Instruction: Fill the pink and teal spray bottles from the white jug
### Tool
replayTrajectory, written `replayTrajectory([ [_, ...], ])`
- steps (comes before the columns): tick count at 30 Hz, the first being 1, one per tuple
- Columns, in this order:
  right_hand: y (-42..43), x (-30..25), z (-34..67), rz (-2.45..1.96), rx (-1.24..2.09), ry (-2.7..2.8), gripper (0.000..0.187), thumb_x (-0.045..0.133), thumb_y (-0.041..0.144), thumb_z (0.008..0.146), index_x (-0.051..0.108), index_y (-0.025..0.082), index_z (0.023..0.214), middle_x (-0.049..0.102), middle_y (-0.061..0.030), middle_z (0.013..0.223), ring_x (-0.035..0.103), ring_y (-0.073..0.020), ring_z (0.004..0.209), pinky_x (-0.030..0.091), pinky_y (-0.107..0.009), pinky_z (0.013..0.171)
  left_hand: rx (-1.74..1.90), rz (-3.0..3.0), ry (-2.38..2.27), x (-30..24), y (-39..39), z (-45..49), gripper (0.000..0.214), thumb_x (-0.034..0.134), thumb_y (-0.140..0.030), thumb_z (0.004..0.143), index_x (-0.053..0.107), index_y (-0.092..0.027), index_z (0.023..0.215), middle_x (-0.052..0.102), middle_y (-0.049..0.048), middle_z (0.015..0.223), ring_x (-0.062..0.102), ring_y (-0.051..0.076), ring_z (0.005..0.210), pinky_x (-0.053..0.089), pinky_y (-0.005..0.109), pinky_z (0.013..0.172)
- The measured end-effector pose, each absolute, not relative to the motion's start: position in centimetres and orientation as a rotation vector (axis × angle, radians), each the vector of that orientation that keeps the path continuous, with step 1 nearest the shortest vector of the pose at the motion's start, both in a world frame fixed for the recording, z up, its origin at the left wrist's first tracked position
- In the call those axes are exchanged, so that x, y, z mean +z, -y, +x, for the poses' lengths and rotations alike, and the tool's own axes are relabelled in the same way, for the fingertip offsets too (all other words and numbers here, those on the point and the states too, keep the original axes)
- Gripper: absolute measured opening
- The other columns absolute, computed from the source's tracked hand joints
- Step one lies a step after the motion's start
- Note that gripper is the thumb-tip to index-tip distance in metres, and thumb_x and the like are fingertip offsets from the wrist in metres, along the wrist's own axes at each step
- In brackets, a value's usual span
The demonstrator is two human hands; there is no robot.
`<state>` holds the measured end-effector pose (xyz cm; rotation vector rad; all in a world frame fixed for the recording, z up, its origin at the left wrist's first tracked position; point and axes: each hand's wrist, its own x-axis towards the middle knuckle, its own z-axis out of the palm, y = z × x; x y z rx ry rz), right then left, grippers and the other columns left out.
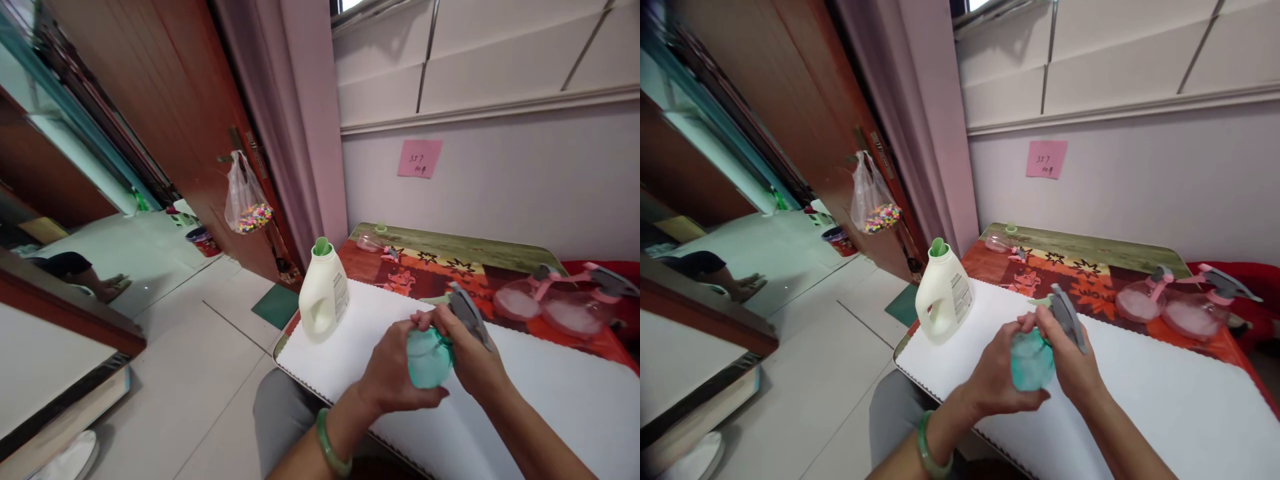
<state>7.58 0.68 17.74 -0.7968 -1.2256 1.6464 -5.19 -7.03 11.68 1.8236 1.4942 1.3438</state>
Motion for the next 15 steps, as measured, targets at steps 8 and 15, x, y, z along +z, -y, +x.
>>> replayTrajectory([
  [8,-6.3,21.4,12.6,-0.617,1.842,0.845,0.058,0.079,0.066,0.072,0.042,0.023,0.06,0.036,0.0066,0.056,0.04,-0.0086,0.048,0.041,-0.021,0.044,0.93,0.724,-0.672,9.8,11.8,-9.1,0.095,0.086,-0.072,0.047,0.067,-0.019,0.123,0.073,0.0117,0.108,0.07,0.03,0.097,0.057,0.045,0.083],
  [15,-12.1,16.9,17.5,-1.137,1.272,1.402,0.028,0.074,0.038,0.073,0.051,0.024,0.079,0.049,0.0062,0.06,0.039,-0.0118,0.052,0.029,-0.025,0.049,1.466,0.352,-1.227,9.5,10.0,-12.2,0.047,0.079,-0.057,0.071,0.073,-0.023,0.102,0.075,0.0096,0.102,0.071,0.029,0.094,0.057,0.047,0.086],
])
